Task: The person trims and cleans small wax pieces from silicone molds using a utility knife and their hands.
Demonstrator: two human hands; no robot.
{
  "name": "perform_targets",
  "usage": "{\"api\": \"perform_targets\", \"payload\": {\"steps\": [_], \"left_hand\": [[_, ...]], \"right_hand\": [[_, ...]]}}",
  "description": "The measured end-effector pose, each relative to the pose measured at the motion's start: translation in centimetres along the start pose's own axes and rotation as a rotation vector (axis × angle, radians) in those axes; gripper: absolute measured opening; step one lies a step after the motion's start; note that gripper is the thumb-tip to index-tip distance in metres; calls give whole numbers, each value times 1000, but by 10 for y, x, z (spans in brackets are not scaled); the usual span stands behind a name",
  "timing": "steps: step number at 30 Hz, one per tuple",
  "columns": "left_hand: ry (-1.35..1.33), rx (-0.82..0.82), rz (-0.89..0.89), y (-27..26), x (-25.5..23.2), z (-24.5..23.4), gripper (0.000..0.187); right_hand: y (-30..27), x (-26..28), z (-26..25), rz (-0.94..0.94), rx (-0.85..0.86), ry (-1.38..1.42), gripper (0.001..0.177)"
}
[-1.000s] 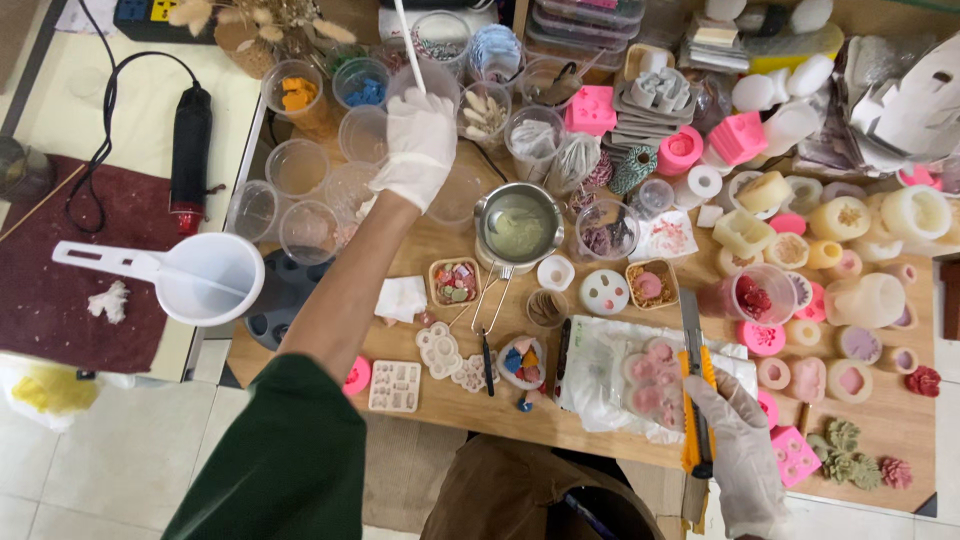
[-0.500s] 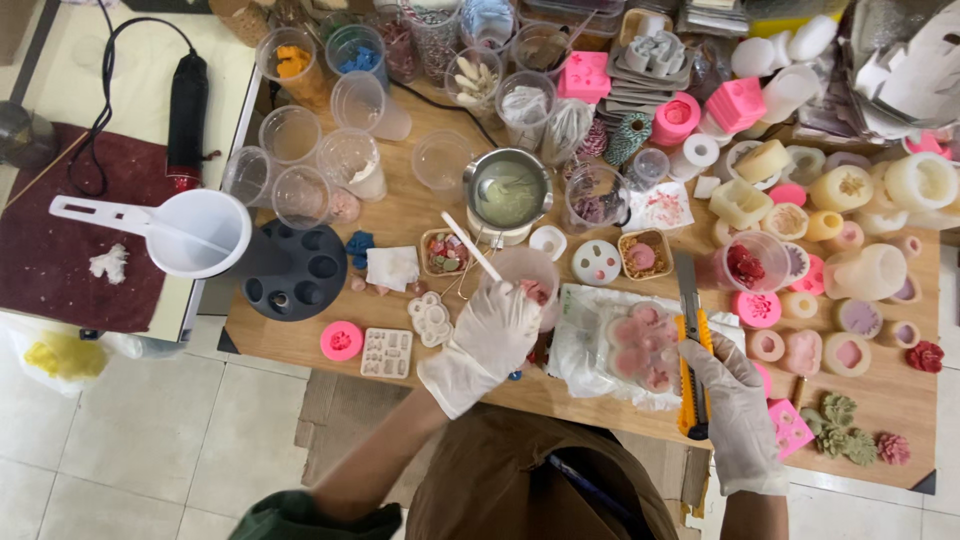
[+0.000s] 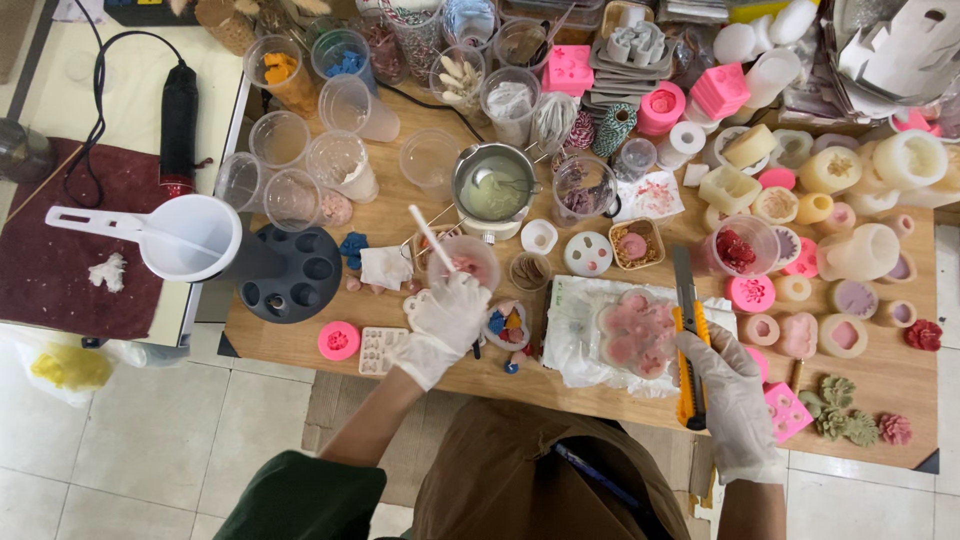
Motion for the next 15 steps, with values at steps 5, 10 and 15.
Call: {"api": "perform_targets", "payload": {"steps": [5, 10, 15], "left_hand": [[49, 59, 174, 9, -27, 48, 13], [-90, 45, 41, 10, -27, 65, 21], [-170, 11, -20, 7, -29, 57, 20]], "right_hand": [[10, -12, -6, 2, -14, -168, 37], [30, -37, -31, -206, 3, -103, 44], [40, -55, -40, -388, -180, -344, 47]]}}
Point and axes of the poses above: each hand's wrist, its own y-axis towards the middle knuckle, its own z-axis out of the palm, x = y × z, the point moved 1 cm from there along y, towards the middle knuckle, and after that the axes turned 2 degrees about -x, right-handed, at the moved point
